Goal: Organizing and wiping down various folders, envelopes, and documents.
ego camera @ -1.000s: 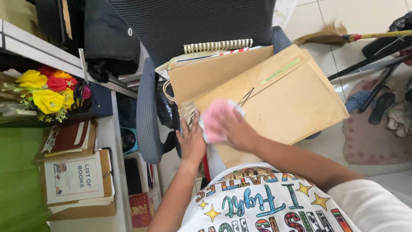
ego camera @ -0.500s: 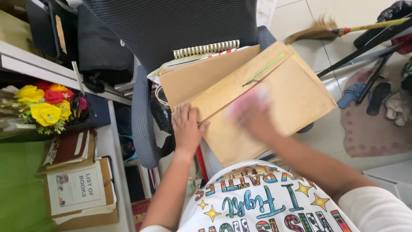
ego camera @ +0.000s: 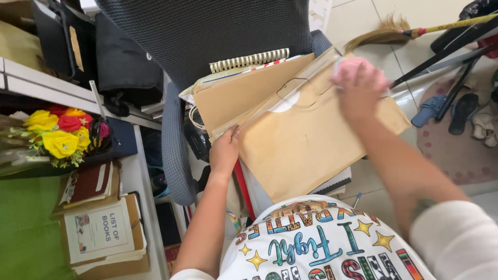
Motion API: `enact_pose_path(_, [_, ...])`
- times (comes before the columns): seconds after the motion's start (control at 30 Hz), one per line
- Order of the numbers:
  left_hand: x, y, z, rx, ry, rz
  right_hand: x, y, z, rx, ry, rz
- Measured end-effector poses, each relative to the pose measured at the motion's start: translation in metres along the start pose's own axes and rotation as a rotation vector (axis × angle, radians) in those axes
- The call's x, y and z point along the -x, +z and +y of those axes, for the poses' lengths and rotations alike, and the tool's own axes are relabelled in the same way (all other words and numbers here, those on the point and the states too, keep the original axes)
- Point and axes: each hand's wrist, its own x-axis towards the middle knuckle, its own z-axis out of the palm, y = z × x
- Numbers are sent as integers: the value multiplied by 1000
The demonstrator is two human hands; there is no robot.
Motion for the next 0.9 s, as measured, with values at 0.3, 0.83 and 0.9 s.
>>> enact_pose_path(0.3, [4,3,-8,-101,223,38,92,-24,-164,-510,-801,-100])
enact_pose_path(0.83, [73,53,7,200,310,294,82,-33,59,-235,347,-80])
enact_pose_path(0.9, [75,60,4,452,116,272,70,-46,68,-434,449,-111])
